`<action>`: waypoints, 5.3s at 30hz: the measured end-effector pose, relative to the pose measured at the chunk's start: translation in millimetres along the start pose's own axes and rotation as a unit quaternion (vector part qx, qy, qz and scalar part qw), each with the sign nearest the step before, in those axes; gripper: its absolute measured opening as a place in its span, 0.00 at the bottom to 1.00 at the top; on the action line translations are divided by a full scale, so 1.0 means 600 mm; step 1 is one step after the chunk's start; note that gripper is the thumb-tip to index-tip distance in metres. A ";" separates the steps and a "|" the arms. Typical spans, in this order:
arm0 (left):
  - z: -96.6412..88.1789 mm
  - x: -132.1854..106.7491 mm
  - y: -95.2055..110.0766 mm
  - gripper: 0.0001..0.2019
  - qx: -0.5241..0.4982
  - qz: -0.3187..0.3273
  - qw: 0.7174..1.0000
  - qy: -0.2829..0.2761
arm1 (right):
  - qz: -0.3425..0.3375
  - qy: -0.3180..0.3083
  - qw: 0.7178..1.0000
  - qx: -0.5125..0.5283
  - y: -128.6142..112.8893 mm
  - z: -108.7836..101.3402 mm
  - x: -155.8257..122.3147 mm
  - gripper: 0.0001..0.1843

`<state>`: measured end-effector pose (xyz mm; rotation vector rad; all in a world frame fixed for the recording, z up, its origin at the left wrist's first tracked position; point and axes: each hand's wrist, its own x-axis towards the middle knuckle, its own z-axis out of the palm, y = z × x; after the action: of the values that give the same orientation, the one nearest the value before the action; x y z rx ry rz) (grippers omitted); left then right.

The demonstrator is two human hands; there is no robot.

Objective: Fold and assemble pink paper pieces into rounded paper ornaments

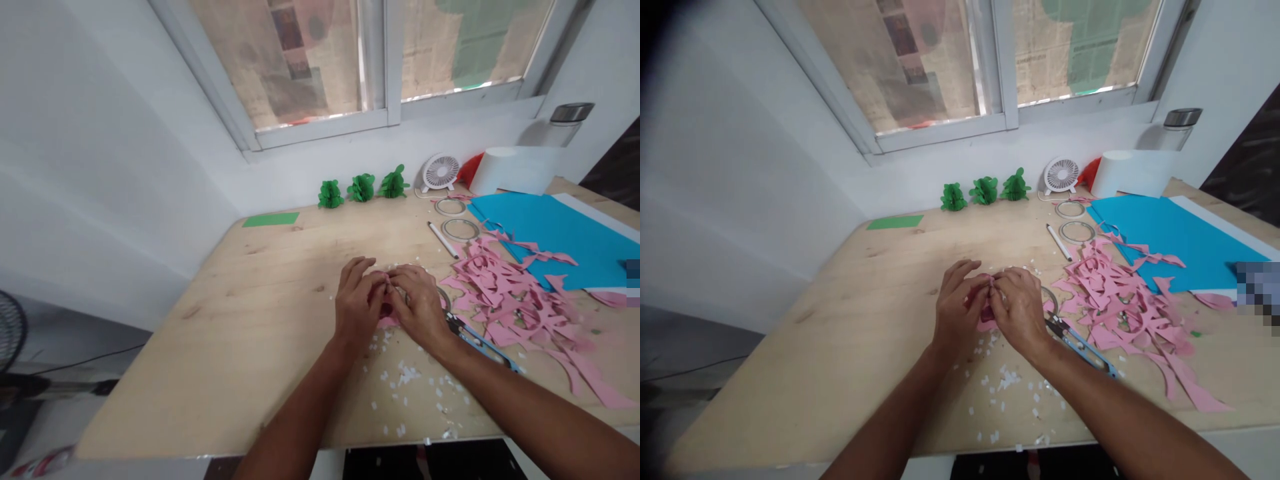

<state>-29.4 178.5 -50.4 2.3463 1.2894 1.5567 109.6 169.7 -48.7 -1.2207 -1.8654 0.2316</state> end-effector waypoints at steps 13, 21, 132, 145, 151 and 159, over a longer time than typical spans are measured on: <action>-0.020 0.015 -0.002 0.06 -0.049 -0.026 0.996 -0.069 | -0.055 0.004 0.998 -0.025 0.001 0.001 -0.003 0.09; -0.021 0.014 -0.002 0.05 -0.022 -0.013 0.998 -0.060 | -0.064 0.009 0.997 -0.029 0.000 -0.001 -0.002 0.09; -0.010 0.012 -0.011 0.30 -0.426 -0.396 0.805 -0.118 | 0.354 0.018 0.818 0.453 0.005 0.007 0.014 0.14; -0.008 0.012 -0.011 0.25 -0.441 -0.430 0.781 -0.099 | 0.349 0.004 0.822 0.450 -0.002 0.003 0.017 0.15; -0.003 0.011 -0.016 0.24 -0.429 -0.433 0.789 -0.078 | 0.343 -0.005 0.833 0.434 0.002 0.005 0.015 0.15; -0.005 0.014 -0.018 0.24 -0.425 -0.439 0.791 -0.012 | 0.271 0.012 0.883 0.383 0.030 0.020 0.009 0.10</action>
<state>-36.7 189.9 -47.4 0.9713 1.0546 1.3068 111.6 186.3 -63.2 -1.1118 -1.1517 1.1360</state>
